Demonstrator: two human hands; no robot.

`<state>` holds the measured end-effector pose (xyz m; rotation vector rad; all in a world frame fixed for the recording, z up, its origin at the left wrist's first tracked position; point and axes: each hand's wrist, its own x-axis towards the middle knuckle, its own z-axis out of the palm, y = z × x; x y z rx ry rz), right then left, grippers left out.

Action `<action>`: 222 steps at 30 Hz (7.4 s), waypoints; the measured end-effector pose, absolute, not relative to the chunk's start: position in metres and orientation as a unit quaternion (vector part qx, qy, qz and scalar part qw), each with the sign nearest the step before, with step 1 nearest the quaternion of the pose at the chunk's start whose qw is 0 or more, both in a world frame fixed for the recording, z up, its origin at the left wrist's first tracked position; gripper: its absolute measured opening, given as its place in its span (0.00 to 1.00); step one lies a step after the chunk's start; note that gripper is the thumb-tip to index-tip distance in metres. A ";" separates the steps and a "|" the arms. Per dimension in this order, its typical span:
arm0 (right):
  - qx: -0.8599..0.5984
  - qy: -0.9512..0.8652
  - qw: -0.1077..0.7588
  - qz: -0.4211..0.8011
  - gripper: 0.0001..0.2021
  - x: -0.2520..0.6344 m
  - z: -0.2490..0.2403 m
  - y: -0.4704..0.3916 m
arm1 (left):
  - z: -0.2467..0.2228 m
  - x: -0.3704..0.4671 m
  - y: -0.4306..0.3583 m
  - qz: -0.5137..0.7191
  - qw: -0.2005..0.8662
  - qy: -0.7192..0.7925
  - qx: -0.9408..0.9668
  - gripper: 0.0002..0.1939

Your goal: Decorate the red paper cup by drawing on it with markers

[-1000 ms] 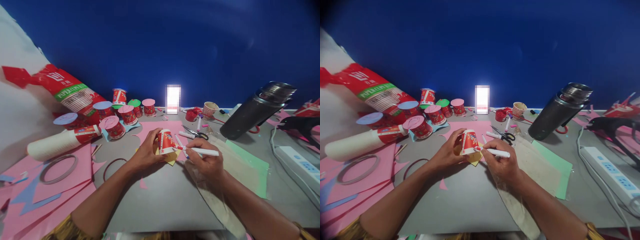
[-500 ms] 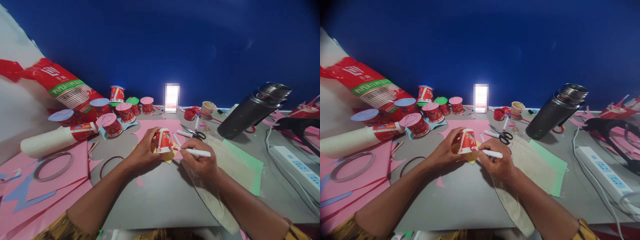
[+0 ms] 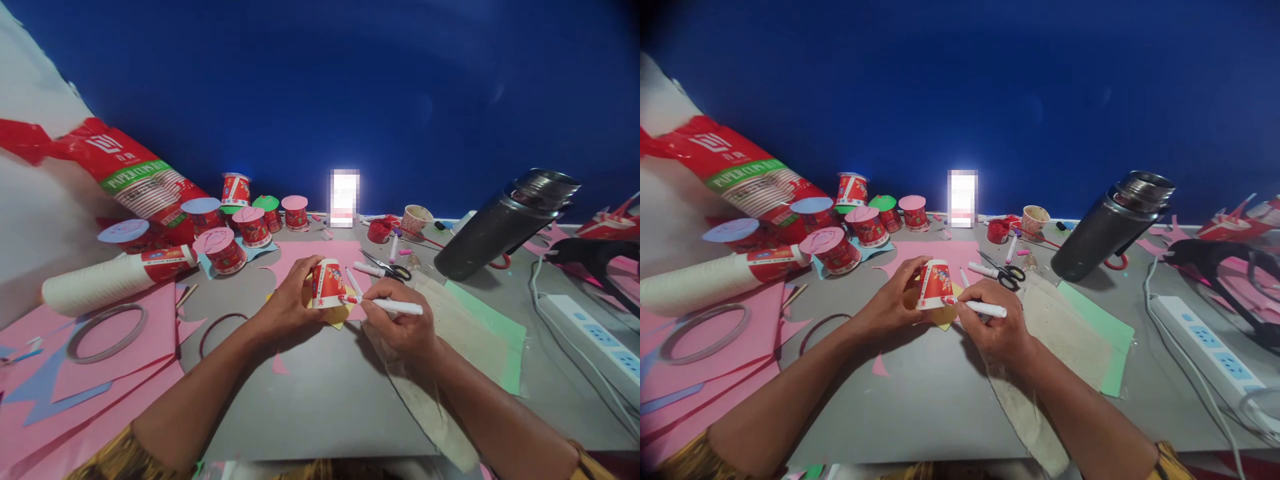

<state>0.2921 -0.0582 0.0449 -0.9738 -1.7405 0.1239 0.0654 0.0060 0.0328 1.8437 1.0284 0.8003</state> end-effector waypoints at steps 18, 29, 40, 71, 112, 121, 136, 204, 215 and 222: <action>-0.411 -0.733 0.539 0.054 0.06 0.292 0.045 -0.058 | 0.033 0.067 0.001 0.329 0.391 0.416 0.752 0.47; -0.424 -0.738 0.518 0.080 0.07 0.291 0.045 -0.060 | 0.032 0.066 0.002 0.333 0.371 0.409 0.765 0.46; -0.432 -0.729 0.524 0.081 0.07 0.291 0.047 -0.060 | 0.031 0.064 0.009 0.318 0.398 0.410 0.757 0.47; -0.429 -0.730 0.530 0.056 0.07 0.293 0.047 -0.058 | 0.028 0.062 0.014 0.300 0.400 0.402 0.767 0.51; -0.461 -0.709 0.529 0.073 0.06 0.296 0.049 -0.060 | 0.031 0.065 0.009 0.317 0.411 0.404 0.753 0.50; -0.414 -0.743 0.525 0.029 0.06 0.299 0.037 -0.057 | 0.026 0.066 0.010 0.334 0.484 0.389 0.709 0.50; -0.385 -0.786 0.484 0.001 0.10 0.297 0.030 -0.051 | 0.027 0.067 0.011 0.333 0.508 0.368 0.704 0.46; -0.353 -0.781 0.515 -0.010 0.05 0.297 0.044 -0.057 | 0.029 0.063 0.012 0.320 0.394 0.376 0.776 0.44; -0.368 -0.767 0.524 0.021 0.05 0.292 0.041 -0.058 | 0.029 0.063 0.013 0.322 0.402 0.372 0.772 0.45; -0.378 -0.769 0.516 0.015 0.06 0.294 0.045 -0.058 | 0.029 0.063 0.013 0.317 0.388 0.372 0.781 0.43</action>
